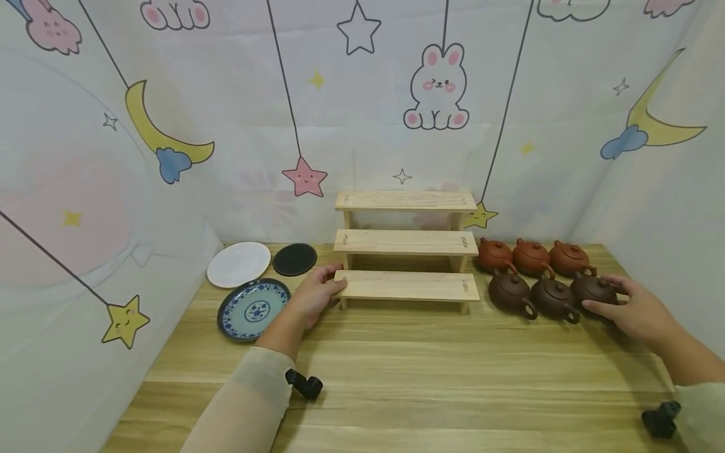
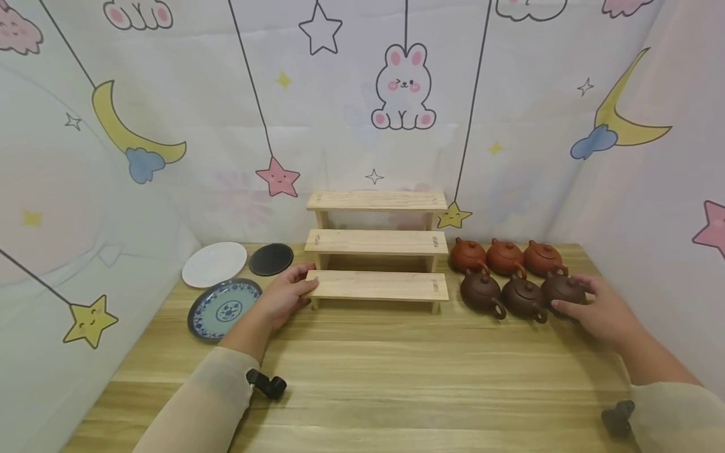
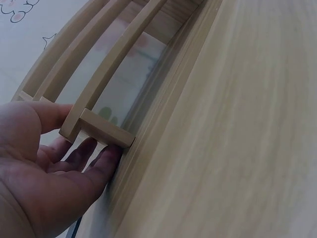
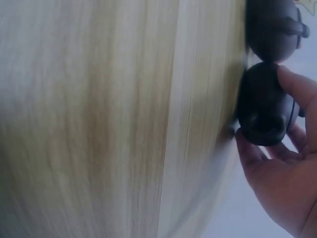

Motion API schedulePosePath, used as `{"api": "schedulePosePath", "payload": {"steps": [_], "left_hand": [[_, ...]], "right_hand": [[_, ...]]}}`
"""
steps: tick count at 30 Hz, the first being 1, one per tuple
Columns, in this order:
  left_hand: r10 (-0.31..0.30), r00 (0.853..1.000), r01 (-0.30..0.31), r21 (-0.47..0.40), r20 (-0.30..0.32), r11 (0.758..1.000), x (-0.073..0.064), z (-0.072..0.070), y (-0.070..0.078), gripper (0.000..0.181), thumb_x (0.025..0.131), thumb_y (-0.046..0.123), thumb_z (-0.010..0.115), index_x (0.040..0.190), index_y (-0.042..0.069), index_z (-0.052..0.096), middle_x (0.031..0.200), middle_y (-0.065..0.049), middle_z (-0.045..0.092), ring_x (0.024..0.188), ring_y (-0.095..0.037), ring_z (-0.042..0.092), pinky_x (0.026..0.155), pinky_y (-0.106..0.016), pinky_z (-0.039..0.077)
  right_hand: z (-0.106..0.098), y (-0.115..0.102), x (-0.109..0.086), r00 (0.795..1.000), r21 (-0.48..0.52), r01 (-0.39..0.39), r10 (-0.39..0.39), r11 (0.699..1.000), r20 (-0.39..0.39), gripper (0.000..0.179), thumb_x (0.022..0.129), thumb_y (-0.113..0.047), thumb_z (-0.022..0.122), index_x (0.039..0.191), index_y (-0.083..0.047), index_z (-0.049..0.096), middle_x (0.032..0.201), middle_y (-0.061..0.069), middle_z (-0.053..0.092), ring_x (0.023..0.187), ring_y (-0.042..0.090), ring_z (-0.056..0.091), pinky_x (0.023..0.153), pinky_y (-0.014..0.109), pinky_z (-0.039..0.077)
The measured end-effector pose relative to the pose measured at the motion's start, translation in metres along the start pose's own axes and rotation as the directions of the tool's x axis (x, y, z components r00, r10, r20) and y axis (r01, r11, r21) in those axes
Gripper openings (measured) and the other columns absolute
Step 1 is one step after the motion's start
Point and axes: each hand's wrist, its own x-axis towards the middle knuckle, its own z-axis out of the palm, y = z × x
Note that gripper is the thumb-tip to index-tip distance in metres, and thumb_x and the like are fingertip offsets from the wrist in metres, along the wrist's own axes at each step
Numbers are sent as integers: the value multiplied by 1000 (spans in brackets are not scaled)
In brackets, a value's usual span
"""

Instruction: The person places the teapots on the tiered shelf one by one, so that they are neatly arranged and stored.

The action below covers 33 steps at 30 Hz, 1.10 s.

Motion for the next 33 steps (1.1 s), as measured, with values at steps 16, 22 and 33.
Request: {"api": "schedulePosePath", "payload": {"steps": [16,22,33], "left_hand": [[-26,1000,27,-13,13,1000,-2,-1,2,59,109,15,60,163,5,38,167,-17,41,137,-31,59,106,-37,56],[-18,999,18,2,35,1000,-2,-2,3,58,110,16,58,164,4,37,167,-19,40,136,-30,59,111,-41,54],[-24,999,24,-2,45,1000,0,-3,1,58,111,15,57,164,5,35,167,-17,40,136,-27,58,105,-33,55]], "right_hand": [[-13,-38,-13,988,-14,1,-3,1000,-156,99,104,-57,64,168,5,19,163,46,26,133,67,45,70,40,59],[-14,-89,-17,990,6,47,-46,999,-135,101,99,-63,68,171,-10,22,162,40,38,136,60,49,83,55,58],[23,-207,-17,974,115,227,-225,967,-31,89,95,-56,77,168,-25,36,166,16,45,146,43,49,101,52,55]]}}
